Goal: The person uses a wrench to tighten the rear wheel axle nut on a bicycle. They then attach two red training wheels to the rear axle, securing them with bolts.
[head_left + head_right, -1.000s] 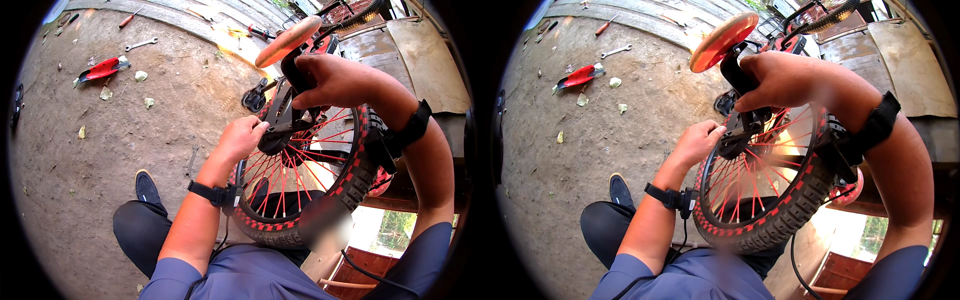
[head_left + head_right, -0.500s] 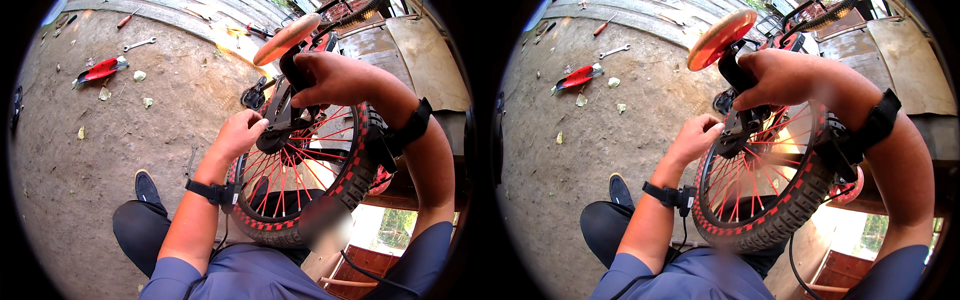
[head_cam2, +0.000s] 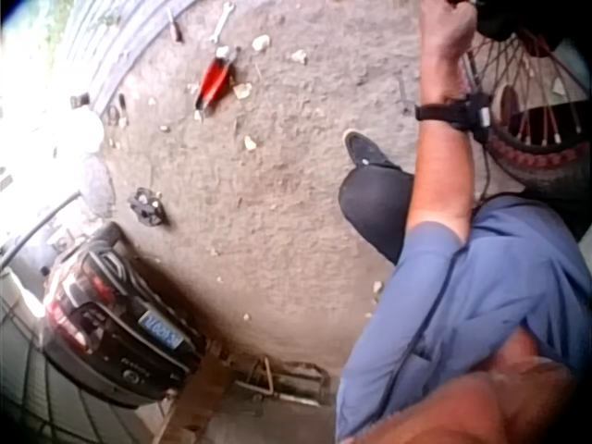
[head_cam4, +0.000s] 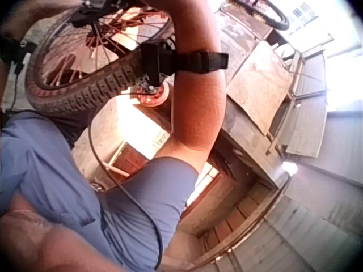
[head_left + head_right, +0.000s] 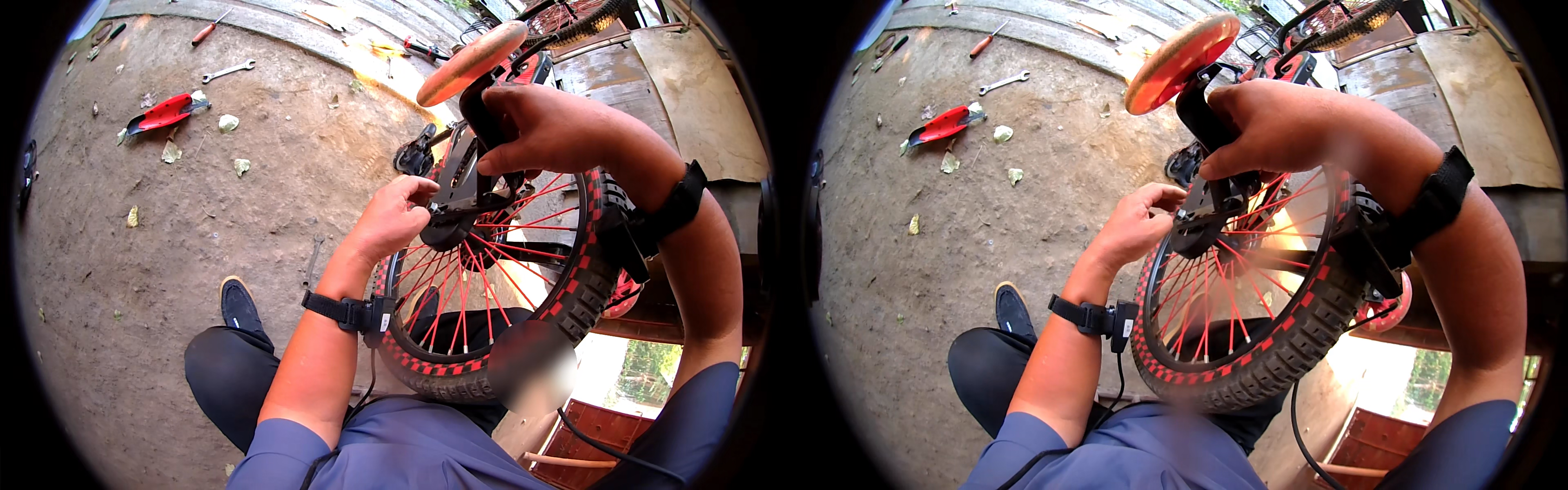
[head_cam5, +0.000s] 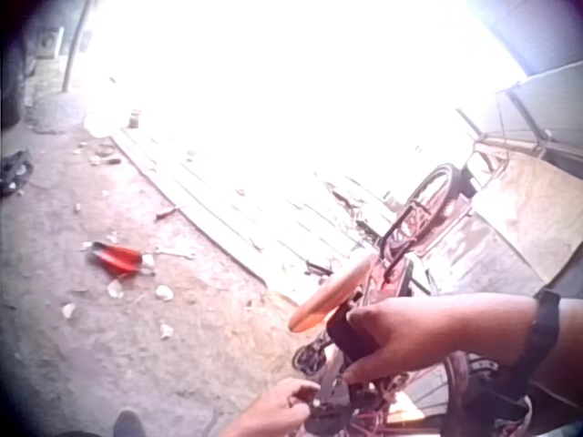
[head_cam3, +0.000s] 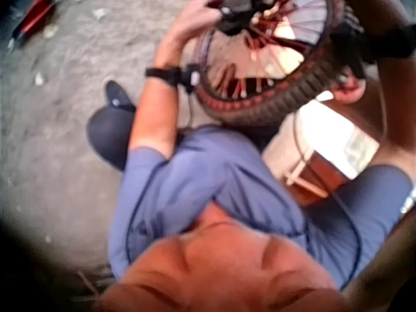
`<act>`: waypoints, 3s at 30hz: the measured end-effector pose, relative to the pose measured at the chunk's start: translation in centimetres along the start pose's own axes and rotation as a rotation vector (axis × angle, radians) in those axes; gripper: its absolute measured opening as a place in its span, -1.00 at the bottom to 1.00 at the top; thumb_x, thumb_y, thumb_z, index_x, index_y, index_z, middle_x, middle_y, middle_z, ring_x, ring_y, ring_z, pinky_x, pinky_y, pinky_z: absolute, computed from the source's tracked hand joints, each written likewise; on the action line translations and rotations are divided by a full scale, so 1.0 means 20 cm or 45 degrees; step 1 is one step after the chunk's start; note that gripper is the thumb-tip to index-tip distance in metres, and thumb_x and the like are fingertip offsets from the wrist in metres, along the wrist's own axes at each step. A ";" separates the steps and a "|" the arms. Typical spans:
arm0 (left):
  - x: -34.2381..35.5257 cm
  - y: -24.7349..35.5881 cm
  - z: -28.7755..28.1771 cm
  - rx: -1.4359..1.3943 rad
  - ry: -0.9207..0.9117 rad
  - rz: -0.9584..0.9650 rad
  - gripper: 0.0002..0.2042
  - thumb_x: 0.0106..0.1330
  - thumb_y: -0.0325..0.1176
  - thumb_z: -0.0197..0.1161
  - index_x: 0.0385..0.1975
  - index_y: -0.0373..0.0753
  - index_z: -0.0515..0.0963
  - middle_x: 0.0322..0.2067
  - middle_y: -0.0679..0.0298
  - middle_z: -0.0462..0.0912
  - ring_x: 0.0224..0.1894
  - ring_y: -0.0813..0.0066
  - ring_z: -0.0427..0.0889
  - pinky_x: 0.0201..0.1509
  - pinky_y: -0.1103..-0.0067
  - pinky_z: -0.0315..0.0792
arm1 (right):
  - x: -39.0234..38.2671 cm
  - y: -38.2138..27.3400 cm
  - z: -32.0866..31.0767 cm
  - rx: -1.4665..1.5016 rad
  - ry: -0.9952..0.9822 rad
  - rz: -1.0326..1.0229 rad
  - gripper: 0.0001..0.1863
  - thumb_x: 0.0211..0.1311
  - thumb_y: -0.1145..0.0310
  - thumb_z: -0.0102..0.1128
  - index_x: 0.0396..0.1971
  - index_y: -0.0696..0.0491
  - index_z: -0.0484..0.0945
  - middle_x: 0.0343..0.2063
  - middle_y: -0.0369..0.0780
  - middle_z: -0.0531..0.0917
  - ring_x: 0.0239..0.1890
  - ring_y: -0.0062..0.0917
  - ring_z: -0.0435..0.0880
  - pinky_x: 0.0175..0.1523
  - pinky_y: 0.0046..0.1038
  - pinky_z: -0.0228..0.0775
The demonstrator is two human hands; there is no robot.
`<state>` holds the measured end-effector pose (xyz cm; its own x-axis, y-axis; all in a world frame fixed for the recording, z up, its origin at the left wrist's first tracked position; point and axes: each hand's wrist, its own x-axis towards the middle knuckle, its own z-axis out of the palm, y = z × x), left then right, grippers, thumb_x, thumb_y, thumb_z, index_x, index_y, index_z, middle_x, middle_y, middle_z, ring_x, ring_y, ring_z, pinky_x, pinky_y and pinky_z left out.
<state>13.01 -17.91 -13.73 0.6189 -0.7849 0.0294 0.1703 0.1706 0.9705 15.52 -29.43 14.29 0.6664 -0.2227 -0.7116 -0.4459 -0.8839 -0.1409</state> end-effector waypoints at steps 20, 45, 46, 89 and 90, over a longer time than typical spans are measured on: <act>0.00 0.08 -0.01 0.382 -0.151 -0.269 -0.78 0.36 -0.35 0.27 -0.14 -0.37 0.63 -0.29 0.14 0.72 -0.23 0.44 0.66 -0.06 0.48 0.53 | -0.02 0.01 0.00 0.028 0.011 0.012 -0.59 0.15 0.36 0.49 -0.18 0.18 0.42 -0.44 -0.26 0.61 -0.43 -0.63 0.61 -0.35 -0.50 0.51; 0.01 0.03 0.01 0.260 -0.121 -0.190 -0.76 0.37 -0.31 0.20 -0.17 -0.37 0.63 -0.31 0.15 0.71 -0.20 0.43 0.67 -0.06 0.46 0.53 | -0.05 -0.01 0.01 -0.047 0.029 0.009 -0.56 0.12 0.33 0.48 -0.12 0.22 0.46 -0.43 -0.23 0.64 -0.41 -0.60 0.60 -0.28 -0.46 0.49; 0.00 0.08 0.00 0.337 -0.151 -0.262 -0.77 0.37 -0.31 0.19 -0.18 -0.37 0.63 -0.31 0.14 0.71 -0.20 0.42 0.67 -0.06 0.46 0.53 | -0.05 -0.01 0.01 -0.051 0.032 0.007 -0.56 0.12 0.33 0.48 -0.13 0.22 0.46 -0.43 -0.23 0.64 -0.41 -0.60 0.59 -0.28 -0.46 0.49; -0.01 0.01 0.03 0.102 -0.116 -0.045 -0.78 0.36 -0.37 0.28 -0.09 -0.35 0.61 -0.26 0.20 0.69 -0.19 0.45 0.65 -0.03 0.46 0.55 | -0.08 -0.07 0.05 -0.283 -0.068 -0.114 -0.48 0.05 0.12 0.42 -0.15 0.25 0.58 -0.35 0.00 0.71 -0.26 -0.21 0.74 -0.11 -0.30 0.53; -0.02 -0.01 0.03 0.072 -0.092 -0.064 -0.78 0.37 -0.36 0.28 -0.10 -0.36 0.61 -0.27 0.20 0.69 -0.19 0.44 0.65 -0.03 0.47 0.55 | -0.08 -0.07 0.05 -0.273 -0.064 -0.121 -0.48 0.05 0.12 0.42 -0.15 0.25 0.58 -0.35 0.00 0.71 -0.26 -0.22 0.74 -0.11 -0.30 0.53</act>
<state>12.32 -18.00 -13.74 0.5532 -0.8330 -0.0046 0.1548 0.0974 0.9831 14.59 -27.43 14.91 0.6664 -0.1186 -0.7361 -0.2423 -0.9681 -0.0634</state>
